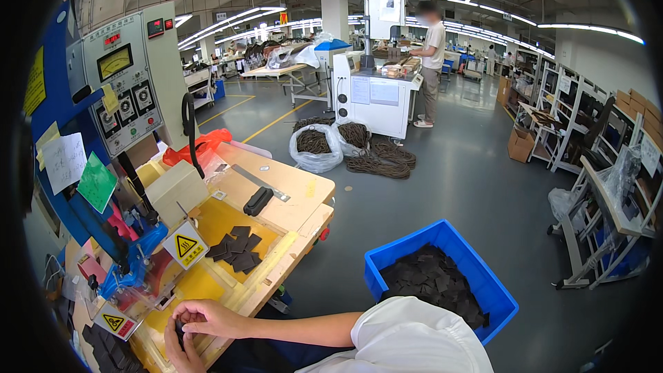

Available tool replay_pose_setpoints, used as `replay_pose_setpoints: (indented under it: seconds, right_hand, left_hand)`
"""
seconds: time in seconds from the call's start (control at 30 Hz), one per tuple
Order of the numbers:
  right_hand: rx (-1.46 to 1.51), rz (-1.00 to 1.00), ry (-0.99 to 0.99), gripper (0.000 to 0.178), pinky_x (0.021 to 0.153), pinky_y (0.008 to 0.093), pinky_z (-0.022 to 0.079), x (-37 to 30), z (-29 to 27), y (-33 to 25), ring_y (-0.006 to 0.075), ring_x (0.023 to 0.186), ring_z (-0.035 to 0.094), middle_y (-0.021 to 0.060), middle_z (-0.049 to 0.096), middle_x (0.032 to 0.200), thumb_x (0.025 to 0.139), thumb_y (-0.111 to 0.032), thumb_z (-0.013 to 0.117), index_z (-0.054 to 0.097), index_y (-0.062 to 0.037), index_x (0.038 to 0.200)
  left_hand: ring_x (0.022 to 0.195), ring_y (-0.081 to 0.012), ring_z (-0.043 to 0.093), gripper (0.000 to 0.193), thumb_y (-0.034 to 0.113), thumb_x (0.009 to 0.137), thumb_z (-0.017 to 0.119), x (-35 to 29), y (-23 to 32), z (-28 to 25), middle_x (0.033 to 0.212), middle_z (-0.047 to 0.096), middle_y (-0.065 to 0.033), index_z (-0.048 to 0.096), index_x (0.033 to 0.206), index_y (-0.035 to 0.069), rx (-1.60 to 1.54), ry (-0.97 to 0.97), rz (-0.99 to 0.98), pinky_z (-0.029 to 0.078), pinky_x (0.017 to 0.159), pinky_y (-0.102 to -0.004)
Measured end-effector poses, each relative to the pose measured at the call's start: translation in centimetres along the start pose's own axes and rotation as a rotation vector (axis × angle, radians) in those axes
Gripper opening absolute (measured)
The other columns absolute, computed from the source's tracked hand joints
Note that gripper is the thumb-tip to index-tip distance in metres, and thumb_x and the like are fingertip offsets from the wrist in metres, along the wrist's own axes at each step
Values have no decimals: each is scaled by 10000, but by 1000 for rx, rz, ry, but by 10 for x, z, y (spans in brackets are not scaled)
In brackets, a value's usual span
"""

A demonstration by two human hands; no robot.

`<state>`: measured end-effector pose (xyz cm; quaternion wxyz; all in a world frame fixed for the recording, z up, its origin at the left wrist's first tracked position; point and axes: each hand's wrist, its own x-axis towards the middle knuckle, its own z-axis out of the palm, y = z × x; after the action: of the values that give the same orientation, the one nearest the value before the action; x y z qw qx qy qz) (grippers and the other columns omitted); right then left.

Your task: Using a heat press machine to stamp or bond small leather components in a workshop environment.

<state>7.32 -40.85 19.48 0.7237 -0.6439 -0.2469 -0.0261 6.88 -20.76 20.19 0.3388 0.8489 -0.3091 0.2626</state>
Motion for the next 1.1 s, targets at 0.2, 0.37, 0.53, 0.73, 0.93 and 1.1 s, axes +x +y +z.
replay_pose_setpoints:
  seconds: [0.2, 0.37, 0.53, 0.73, 0.93, 1.1]
  right_hand:
    - [34, 21, 17, 307, 1001, 288, 539, -2, 1, -5, 112, 1102, 630, 23, 676, 1165, 1082, -86, 703, 641, 5, 1369]
    - [-13, 21, 18, 287, 984, 283, 539, -1, -1, -4, 105, 1091, 631, 21, 677, 1159, 1085, -68, 687, 642, 5, 1360]
    - [-20, -2, 7, 296, 983, 282, 541, 2, 6, 6, 103, 1092, 642, 27, 689, 1166, 1084, -72, 695, 646, 3, 1366]
    - [32, 14, 44, 321, 964, 290, 555, -6, -2, 0, 107, 1063, 674, 37, 713, 1155, 1091, -141, 722, 655, -20, 1381]
    - [22, 3, 30, 323, 963, 282, 552, -5, 4, 0, 100, 1048, 676, 32, 717, 1138, 1089, -136, 727, 656, -18, 1381]
    - [-94, -7, 69, 334, 976, 306, 557, -9, 7, -13, 136, 1076, 695, 66, 722, 1175, 1088, -145, 724, 657, -25, 1392]
  left_hand:
    - [1201, -466, 709, 419, 208, 1104, 683, 3, 8, -5, 1344, 719, -292, 664, 1420, -66, -42, -21, -12, 561, 1047, -494]
    - [1181, -457, 721, 412, 201, 1092, 702, 2, 3, -2, 1327, 731, -289, 679, 1408, -63, -28, -4, -12, 568, 1034, -490]
    - [1124, -429, 752, 393, 182, 1059, 744, 4, 19, -17, 1254, 769, -267, 708, 1376, -47, -126, -53, -182, 587, 1000, -470]
    - [1073, -427, 754, 415, 198, 1020, 800, 2, 18, -4, 1185, 781, -244, 718, 1366, -15, -72, -3, -134, 599, 943, -474]
    - [1145, -366, 734, 425, -2, 922, 786, -4, 15, -1, 1238, 748, -254, 681, 1321, -104, -241, 17, -236, 544, 1058, -421]
    - [1148, -356, 732, 405, 15, 952, 757, -4, 10, 1, 1254, 748, -245, 677, 1333, -96, -210, 20, -217, 543, 1055, -422]
